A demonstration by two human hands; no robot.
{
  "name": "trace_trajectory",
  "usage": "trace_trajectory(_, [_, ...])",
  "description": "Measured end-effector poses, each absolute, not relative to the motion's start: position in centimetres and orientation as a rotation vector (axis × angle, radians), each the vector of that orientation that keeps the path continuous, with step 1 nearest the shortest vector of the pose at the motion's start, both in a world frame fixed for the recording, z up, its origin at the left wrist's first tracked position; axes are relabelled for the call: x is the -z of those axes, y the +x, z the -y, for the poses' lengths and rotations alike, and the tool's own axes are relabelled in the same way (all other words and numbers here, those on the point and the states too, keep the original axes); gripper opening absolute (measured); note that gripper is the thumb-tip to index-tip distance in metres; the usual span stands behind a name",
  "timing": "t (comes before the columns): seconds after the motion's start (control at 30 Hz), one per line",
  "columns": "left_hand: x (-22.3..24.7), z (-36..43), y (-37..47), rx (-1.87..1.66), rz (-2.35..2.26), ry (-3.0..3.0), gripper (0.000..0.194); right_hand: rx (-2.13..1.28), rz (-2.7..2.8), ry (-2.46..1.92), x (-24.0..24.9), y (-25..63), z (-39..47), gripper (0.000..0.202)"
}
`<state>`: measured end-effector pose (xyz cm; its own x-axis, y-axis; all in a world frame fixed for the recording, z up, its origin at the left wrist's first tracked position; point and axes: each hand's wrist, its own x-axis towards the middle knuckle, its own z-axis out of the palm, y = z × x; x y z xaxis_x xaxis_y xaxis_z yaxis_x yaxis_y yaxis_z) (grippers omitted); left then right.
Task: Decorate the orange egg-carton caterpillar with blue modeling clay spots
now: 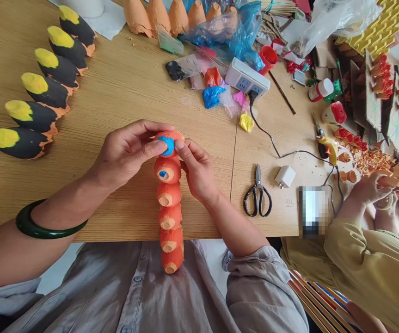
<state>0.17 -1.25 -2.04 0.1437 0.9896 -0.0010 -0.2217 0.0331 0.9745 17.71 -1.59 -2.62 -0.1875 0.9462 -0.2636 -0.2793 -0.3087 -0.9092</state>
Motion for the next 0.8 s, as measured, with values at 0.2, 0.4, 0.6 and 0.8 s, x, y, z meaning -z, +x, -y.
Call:
trace_trajectory(0.2, [1.8,1.3,0.1,-1.145,-0.944,1.065,0.065,-1.676,0.904,-1.096,2.9,17.7,1.3,0.045])
trace_trajectory(0.4, [2.0,1.3,-0.1,-1.118,-0.954,1.051,0.071,-1.676,0.894,-1.098,3.2,17.7,1.1,0.047])
trace_trajectory(0.6, [2.5,1.0,-0.3,-1.130,-1.000,1.137,0.070,-1.619,0.918,-1.098,2.9,17.7,1.3,0.054])
trace_trajectory(0.8, [2.9,1.3,-0.3,-1.160,-1.098,1.278,0.071,-1.513,1.017,-1.113,3.3,17.9,1.5,0.053])
